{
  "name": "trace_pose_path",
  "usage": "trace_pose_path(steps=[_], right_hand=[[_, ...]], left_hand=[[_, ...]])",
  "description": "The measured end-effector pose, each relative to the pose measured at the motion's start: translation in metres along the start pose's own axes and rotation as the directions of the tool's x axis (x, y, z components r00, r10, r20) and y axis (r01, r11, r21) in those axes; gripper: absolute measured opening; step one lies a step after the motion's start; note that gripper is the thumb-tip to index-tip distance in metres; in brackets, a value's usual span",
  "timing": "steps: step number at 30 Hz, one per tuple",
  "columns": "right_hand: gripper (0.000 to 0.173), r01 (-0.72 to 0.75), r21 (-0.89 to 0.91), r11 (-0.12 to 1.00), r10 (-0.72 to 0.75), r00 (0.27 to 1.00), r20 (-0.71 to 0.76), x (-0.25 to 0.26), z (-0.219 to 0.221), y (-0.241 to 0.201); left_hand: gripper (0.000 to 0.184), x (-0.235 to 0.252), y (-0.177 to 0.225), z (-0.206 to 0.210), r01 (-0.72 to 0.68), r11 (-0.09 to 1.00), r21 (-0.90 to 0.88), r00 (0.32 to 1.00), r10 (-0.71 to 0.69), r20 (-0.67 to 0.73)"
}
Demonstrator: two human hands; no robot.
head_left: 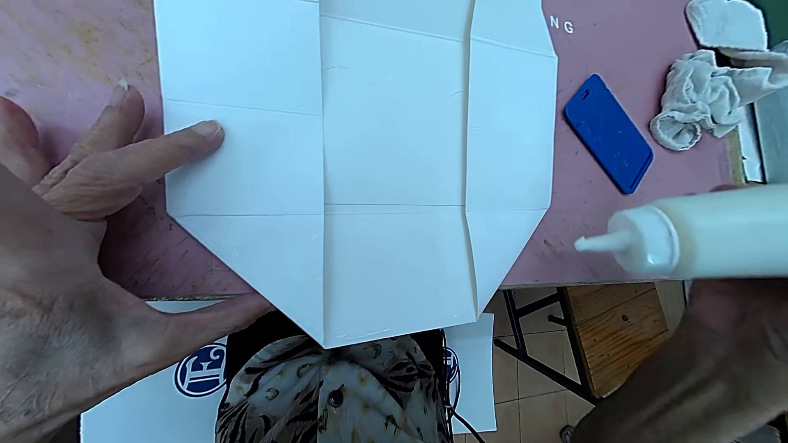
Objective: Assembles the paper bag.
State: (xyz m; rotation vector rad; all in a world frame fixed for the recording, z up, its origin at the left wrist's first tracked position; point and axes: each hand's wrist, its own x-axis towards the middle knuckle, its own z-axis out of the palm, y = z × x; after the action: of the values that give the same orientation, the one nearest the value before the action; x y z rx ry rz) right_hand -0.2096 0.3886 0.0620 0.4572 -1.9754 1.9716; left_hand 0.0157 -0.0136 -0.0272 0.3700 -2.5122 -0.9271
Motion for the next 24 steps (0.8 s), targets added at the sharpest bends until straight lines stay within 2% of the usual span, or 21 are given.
trace_pose_path(steps=[2,7,9,11,15,18,20,24], right_hand=[[0.032,-0.023,-0.033,0.999,0.023,1.000,-0.008,0.008,0.003,0.010],[0.040,-0.070,-0.064,0.996,0.071,0.997,0.016,0.011,0.022,0.015],[0.036,-0.054,-0.058,0.997,0.055,0.998,0.011,0.009,0.026,0.014],[0.022,-0.057,-0.043,0.997,0.058,0.998,0.018,-0.001,0.028,0.008],[0.021,-0.079,-0.066,0.995,0.082,0.995,0.050,-0.012,0.032,0.002],[0.034,-0.065,-0.065,0.996,0.072,0.991,0.110,-0.013,0.038,0.001],[0.059,0.007,-0.055,0.998,-0.001,0.993,0.121,-0.012,0.043,0.001],[0.082,0.049,-0.077,0.996,-0.032,0.978,0.206,-0.025,0.043,-0.004]], left_hand=[[0.110,-0.003,-0.005,0.001,0.010,1.000,-0.004,1.000,-0.010,0.003],[0.112,-0.018,-0.034,0.003,-0.018,1.000,0.021,1.000,0.018,-0.006],[0.113,-0.022,-0.040,0.002,-0.016,1.000,-0.018,1.000,0.016,0.001],[0.110,-0.018,-0.031,0.001,-0.030,0.997,-0.074,0.999,0.031,0.012],[0.106,-0.003,-0.001,-0.005,-0.022,0.998,-0.060,0.998,0.026,0.062],[0.109,-0.017,-0.026,-0.004,-0.027,0.999,-0.044,0.999,0.029,0.044],[0.111,-0.019,-0.029,-0.004,-0.003,0.999,-0.052,0.999,0.005,0.038],[0.111,-0.018,-0.025,-0.003,0.017,0.998,-0.068,1.000,-0.016,0.021]])
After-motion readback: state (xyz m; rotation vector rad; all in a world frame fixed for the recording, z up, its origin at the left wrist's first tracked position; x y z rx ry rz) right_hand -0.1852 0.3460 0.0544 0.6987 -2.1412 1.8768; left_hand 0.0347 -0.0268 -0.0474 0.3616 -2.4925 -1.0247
